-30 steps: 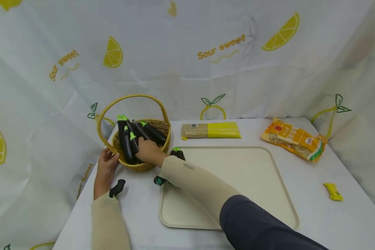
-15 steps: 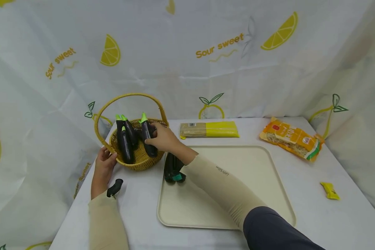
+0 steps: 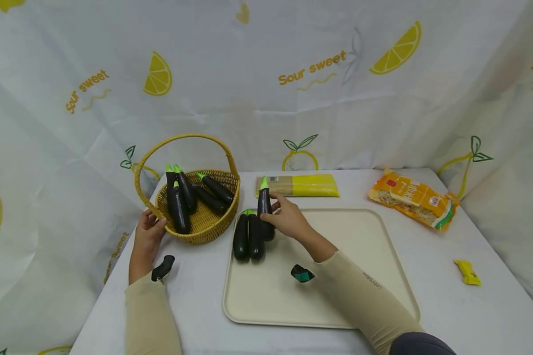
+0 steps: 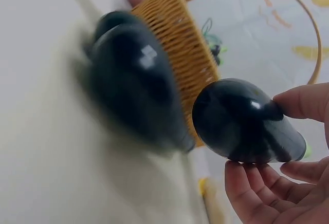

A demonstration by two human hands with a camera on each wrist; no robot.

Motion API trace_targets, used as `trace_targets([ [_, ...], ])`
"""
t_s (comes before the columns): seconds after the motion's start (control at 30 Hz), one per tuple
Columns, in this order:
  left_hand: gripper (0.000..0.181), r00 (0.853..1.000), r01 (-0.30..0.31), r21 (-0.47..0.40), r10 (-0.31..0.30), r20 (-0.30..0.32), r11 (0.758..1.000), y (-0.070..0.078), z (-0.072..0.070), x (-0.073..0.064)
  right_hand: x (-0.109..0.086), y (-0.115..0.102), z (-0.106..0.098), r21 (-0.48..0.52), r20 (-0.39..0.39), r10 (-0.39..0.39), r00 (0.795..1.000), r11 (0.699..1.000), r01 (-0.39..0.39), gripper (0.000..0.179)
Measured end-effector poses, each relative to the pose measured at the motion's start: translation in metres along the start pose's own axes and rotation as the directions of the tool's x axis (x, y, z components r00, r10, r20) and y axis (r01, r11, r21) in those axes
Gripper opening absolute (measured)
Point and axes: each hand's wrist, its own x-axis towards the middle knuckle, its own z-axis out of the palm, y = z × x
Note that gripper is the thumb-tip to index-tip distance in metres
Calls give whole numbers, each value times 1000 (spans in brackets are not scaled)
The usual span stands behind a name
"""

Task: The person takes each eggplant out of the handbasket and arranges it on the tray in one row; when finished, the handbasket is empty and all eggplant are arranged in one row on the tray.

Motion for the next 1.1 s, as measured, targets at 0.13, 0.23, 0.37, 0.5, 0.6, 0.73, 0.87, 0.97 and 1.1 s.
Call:
trace_targets([
  [0.13, 44, 1000, 5, 2, -5, -5, 1000, 0, 1, 0, -9, 19, -1, 17, -2, 57, 998, 998, -57, 69],
  [0.23, 45, 1000, 8, 1, -8, -3, 1000, 1, 1, 0, -15, 29, 2, 49, 17, 86, 996, 995, -87, 70],
  [0.37, 47, 1000, 19, 10, -19, -9, 1000, 2, 1, 1, -19, 36, 7, 38, 49, 98, 994, 994, -100, 70],
  [0.5, 48, 999, 31, 5, -30, -27, 1000, 2, 1, 1, -19, 42, 13, -7, 93, 98, 991, 995, -97, 69],
  [0.6, 46, 999, 28, -6, -28, -37, 1000, 1, 2, 1, -19, 45, 16, -23, 113, 96, 989, 995, -94, 69],
  [0.73, 45, 999, 20, -15, -20, -31, 1000, 1, 2, 0, -20, 46, 16, -35, 106, 103, 989, 994, -100, 69],
  [0.87, 49, 999, 31, 7, -31, -30, 999, 1, 2, 0, -20, 41, 10, -68, 97, 97, 991, 994, -91, 68],
  [0.97, 49, 999, 28, 5, -28, -33, 1000, 0, 1, 1, -18, 37, 2, -116, 92, 72, 993, 991, -62, 66],
  [1.1, 43, 999, 12, -19, -13, -30, 1000, -1, 1, 1, -10, 31, -8, -200, 94, 30, 995, 980, -11, 65],
])
